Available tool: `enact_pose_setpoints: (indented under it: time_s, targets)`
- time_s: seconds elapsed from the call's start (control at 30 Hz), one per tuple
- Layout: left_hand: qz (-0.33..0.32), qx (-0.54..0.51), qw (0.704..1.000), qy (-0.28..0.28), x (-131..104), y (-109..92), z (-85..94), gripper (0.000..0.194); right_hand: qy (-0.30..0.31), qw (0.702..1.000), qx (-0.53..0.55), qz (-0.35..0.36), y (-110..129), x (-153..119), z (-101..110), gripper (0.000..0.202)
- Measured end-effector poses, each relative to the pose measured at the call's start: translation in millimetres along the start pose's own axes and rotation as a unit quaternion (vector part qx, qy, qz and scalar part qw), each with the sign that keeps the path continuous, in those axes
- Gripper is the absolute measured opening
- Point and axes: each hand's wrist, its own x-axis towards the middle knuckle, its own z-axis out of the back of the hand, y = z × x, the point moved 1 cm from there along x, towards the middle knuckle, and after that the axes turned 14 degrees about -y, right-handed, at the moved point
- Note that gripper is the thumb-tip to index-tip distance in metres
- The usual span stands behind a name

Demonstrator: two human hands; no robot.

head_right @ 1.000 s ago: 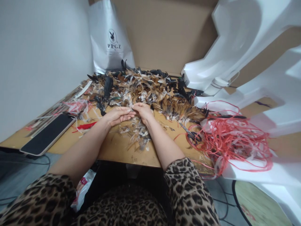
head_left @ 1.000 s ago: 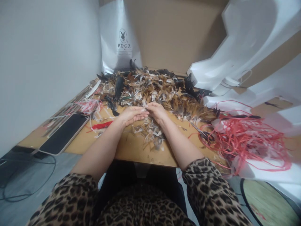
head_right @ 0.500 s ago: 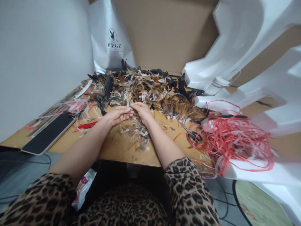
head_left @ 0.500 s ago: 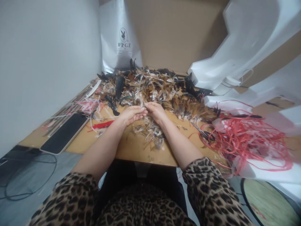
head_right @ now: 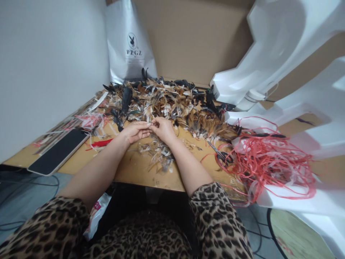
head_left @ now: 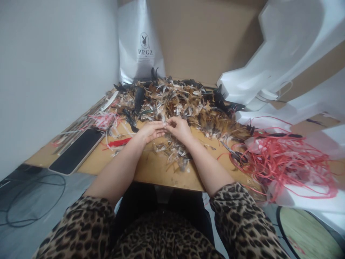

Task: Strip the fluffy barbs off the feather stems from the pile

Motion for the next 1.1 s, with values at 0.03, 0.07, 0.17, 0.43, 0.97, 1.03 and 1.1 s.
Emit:
enact_pose_setpoints:
  time_s: [0.03,0.07,0.17,0.43,0.97,1.03,1.1]
  targets:
    - [-0.001,0.006,1.0,-0.002,0,0,-0.2,0.016,-0.001,1.0,0.001,0.001,-1,0,0,0.015]
    - [-0.004,0.011,1.0,-0.003,-1,0,-0.3,0.017,-0.001,1.0,0.005,0.0,-1,0,0,0.016]
    - [-0.027,0.025,0.999,-0.016,0,1,-0.7,0.017,0.031,0.997,0.06,-0.039,-6,2,0,0.02]
    - [-0.104,0.099,0.989,-0.02,0,2,-2.1,0.023,0.029,0.919,0.284,-0.272,-16,7,4,0.032]
    - [-0.098,0.084,0.991,-0.021,-4,3,-9.1,0.015,-0.035,0.892,0.321,-0.317,-3,-1,-14,0.034]
    - [-0.102,0.068,0.992,-0.029,-4,0,-8.0,0.016,-0.032,0.884,0.331,-0.33,-4,0,-13,0.034]
    - [-0.117,0.03,0.991,-0.056,-3,-6,-4.4,0.015,-0.042,0.877,0.336,-0.341,-6,3,-10,0.034]
